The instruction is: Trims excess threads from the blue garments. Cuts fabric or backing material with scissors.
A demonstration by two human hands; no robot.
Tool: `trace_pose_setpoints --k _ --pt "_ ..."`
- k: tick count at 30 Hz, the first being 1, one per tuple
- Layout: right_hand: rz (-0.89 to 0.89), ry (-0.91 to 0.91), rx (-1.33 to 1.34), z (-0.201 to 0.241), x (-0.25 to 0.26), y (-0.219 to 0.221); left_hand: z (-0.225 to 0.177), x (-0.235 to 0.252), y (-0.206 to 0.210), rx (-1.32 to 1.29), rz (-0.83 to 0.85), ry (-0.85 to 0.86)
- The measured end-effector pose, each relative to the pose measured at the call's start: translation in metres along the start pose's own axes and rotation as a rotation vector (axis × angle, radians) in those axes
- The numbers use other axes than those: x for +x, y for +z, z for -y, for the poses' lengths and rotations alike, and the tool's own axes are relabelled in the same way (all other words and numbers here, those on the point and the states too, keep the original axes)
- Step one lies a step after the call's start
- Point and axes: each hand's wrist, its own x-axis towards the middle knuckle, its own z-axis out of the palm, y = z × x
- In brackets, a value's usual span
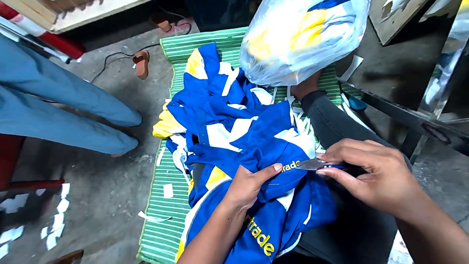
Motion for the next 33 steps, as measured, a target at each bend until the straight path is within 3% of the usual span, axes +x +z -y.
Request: trace_pose_setpoints --k 7,17,24,33 --pt "0.026 -0.132 -0.086 0.004 0.01 -0.008 0.0 0.001 -0.004 -0.057 0.014 -0.07" --pt "0.028 -0.108 -0.106 0.005 0.014 -0.01 0.001 0.003 -0.005 -0.116 0.029 -0.115" --pt "-0.151 -0.023 -0.178 0.02 -0.007 0.004 -0.004 -0.002 0.007 0.015 -0.055 0.042" --pt "-0.161 -0.052 -0.272 0.024 -0.012 0.007 -0.003 -0.005 0.01 0.102 -0.058 0.103"
